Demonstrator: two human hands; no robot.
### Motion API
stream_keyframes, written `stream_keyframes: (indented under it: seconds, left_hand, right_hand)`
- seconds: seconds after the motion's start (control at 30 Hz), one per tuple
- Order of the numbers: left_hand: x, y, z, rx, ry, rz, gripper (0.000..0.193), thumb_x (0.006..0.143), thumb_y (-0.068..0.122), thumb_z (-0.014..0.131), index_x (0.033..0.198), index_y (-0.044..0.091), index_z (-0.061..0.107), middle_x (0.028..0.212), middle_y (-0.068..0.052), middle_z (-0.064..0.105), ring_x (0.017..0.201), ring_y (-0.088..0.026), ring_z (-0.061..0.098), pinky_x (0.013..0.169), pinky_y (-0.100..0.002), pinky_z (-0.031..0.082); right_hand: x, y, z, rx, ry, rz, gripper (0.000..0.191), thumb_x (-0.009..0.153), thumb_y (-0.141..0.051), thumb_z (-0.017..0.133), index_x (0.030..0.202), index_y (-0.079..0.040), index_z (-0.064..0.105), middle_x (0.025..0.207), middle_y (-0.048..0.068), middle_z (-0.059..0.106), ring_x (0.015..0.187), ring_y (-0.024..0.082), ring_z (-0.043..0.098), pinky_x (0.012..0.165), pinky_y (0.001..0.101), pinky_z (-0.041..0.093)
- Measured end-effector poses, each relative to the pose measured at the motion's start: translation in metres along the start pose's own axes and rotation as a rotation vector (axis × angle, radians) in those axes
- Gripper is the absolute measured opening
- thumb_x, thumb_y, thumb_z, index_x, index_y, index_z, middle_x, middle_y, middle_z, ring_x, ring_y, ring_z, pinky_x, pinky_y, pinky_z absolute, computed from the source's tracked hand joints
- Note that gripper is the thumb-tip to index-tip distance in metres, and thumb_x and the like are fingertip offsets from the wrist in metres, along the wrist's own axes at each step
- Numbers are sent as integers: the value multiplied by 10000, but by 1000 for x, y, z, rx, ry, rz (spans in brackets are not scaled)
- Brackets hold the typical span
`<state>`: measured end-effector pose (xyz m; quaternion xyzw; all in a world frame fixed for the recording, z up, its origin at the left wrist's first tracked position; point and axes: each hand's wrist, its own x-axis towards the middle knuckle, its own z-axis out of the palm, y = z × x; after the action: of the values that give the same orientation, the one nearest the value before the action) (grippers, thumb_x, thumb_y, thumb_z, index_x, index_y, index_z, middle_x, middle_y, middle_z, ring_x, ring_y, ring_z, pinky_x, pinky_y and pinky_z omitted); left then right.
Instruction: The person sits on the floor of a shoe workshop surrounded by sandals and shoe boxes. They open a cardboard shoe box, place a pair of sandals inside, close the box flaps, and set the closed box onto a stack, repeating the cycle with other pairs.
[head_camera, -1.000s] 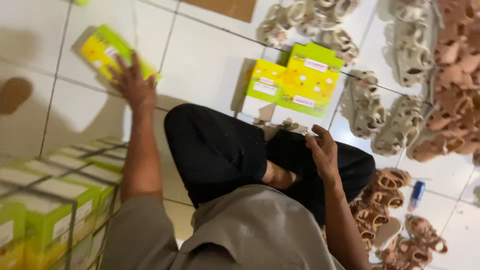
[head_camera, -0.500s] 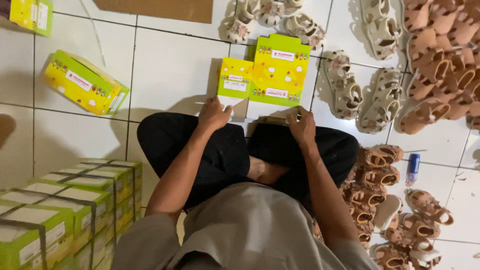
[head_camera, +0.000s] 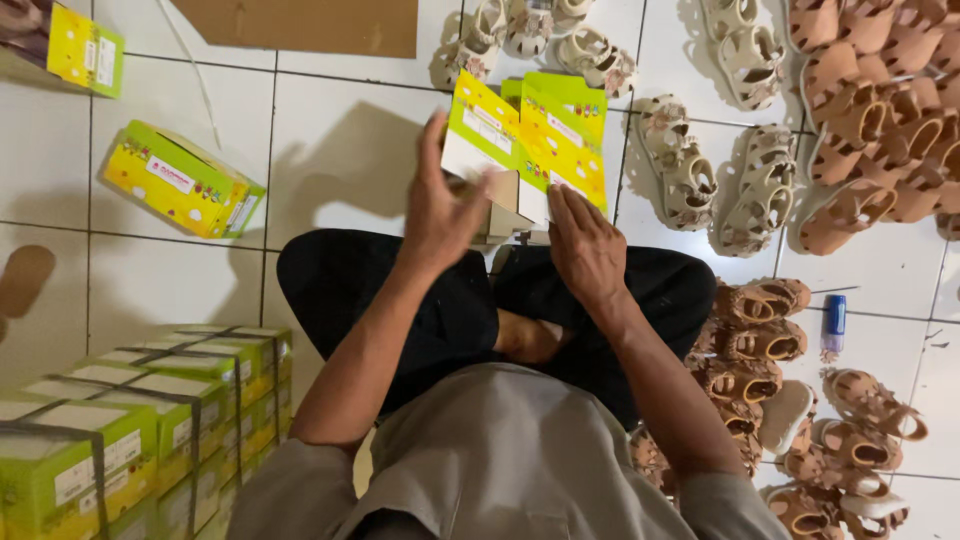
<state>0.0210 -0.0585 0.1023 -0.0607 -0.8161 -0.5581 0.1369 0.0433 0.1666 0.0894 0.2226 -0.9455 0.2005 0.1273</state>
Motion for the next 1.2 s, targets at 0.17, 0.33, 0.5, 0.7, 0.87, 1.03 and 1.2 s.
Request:
stream_keyframes:
  seconds: [0.17, 0.33, 0.5, 0.7, 0.87, 1.03, 1.2]
  left_hand:
    - [17, 17, -5, 47, 11, 96, 905, 971, 113, 729, 1639, -14, 132, 1677, -265, 268, 1564, -388, 343, 1303, -437, 344]
    - [2, 10, -12, 67, -197, 106, 949, 841, 74, 722, 1610, -42, 177, 1647, -292, 279, 1556, -440, 291, 1300, -467, 269]
    - [1, 1, 20, 99, -190, -250, 565, 957, 228, 680, 1428, 23, 447, 1387, -212, 555, 1320, -333, 600, 1155, -409, 501]
    - [8, -6, 31, 155, -56, 4, 448, 1090, 135, 532, 1510, 4, 450, 1473, -249, 552, 1311, -400, 611, 1097, -436, 538]
    - [-5, -30, 59, 180, 22, -137, 550, 1031, 82, 495, 1560, 14, 359, 1509, -261, 517, 1297, -458, 573, 1066, -477, 493]
    - [-9, -82, 68, 148, -128, -334, 570, 1084, 177, 421, 1629, 85, 282, 1577, -222, 460, 1364, -420, 526, 1130, -448, 461]
    - [-11, -112, 31, -596, -514, -420, 827, 1037, 458, 519, 1663, 130, 88, 1723, -189, 189, 1580, -362, 240, 1237, -455, 310]
  right_hand:
    - [14, -28, -25, 157, -16, 58, 349, 951, -108, 661, 1288, -21, 679, 1161, 191, 731, 964, 366, 728, 798, 438, 593]
    - [58, 17, -52, 246, -121, 337, 203, 1053, -170, 602, 1154, -62, 742, 923, 189, 740, 744, 343, 737, 670, 455, 561]
    - [79, 25, -42, -197, 1, 117, 103, 1054, -122, 612, 1048, -19, 606, 877, 171, 732, 713, 360, 700, 538, 510, 499]
    - [104, 52, -57, -95, -356, 33, 169, 989, -39, 603, 1148, -95, 610, 922, 157, 744, 829, 366, 708, 697, 528, 530]
    - [123, 68, -15, -118, -472, -97, 431, 775, -110, 727, 1191, -160, 627, 1062, 105, 746, 909, 308, 735, 785, 485, 584]
    - [100, 67, 58, -117, -475, -128, 814, 826, 34, 601, 1580, -142, 348, 1585, 232, 380, 1329, 439, 501, 966, 544, 518]
    - [74, 78, 80, -402, -435, -332, 822, 914, -113, 556, 1658, -98, 206, 1696, 213, 231, 1524, 448, 278, 1180, 616, 306]
